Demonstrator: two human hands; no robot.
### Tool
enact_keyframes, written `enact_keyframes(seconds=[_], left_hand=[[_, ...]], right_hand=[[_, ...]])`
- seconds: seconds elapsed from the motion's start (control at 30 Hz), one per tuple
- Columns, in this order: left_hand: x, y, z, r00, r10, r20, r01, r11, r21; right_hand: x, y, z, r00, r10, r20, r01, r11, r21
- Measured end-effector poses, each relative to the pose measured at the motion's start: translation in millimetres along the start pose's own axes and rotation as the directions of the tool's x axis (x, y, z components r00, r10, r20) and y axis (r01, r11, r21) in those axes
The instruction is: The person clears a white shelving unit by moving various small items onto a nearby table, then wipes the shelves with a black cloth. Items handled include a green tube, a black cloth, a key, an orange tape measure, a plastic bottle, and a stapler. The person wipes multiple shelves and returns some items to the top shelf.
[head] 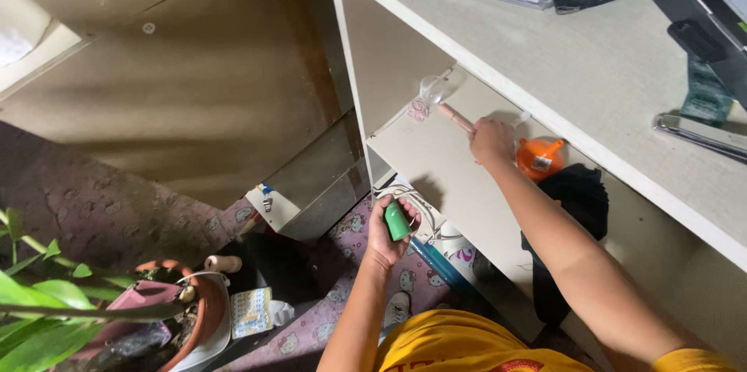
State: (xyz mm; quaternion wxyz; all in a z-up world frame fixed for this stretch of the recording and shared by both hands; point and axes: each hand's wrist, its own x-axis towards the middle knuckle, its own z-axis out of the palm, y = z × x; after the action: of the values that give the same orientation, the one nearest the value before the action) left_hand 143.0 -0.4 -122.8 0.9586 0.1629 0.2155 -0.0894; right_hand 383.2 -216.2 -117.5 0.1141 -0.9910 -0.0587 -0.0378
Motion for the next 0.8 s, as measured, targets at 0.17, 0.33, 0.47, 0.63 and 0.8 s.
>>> enact_keyframes(seconds=[0.17,0.33,0.47,0.63,0.8], left_hand=[[-18,5,22,0.997,0.046,0.061,-0.050,0.997,0.067],[-9,2,37,0.988,0.111,0.106,-0.118,0.991,0.063],[-9,3,35,0.968,0.099,0.231,-0.108,0.994,0.025],[-29,6,24,0.938,0.111,0.327,-0.094,0.993,-0.068],[-58,13,10,0.918,0.157,0.365,-0.146,0.988,-0.056]], right_hand=[[-18,-7,-9,0.995,0.096,0.027,-0.091,0.988,-0.127],[-101,-24,0,0.936,-0.127,0.327,-0.115,0.769,0.628],[-148,-42,0,0.726,-0.502,0.469,-0.310,0.370,0.876],[-168,-59,-23,0.679,-0.406,0.612,-0.442,0.440,0.782],[-181,-82,-40,0.603,-0.476,0.640,-0.475,0.430,0.767]])
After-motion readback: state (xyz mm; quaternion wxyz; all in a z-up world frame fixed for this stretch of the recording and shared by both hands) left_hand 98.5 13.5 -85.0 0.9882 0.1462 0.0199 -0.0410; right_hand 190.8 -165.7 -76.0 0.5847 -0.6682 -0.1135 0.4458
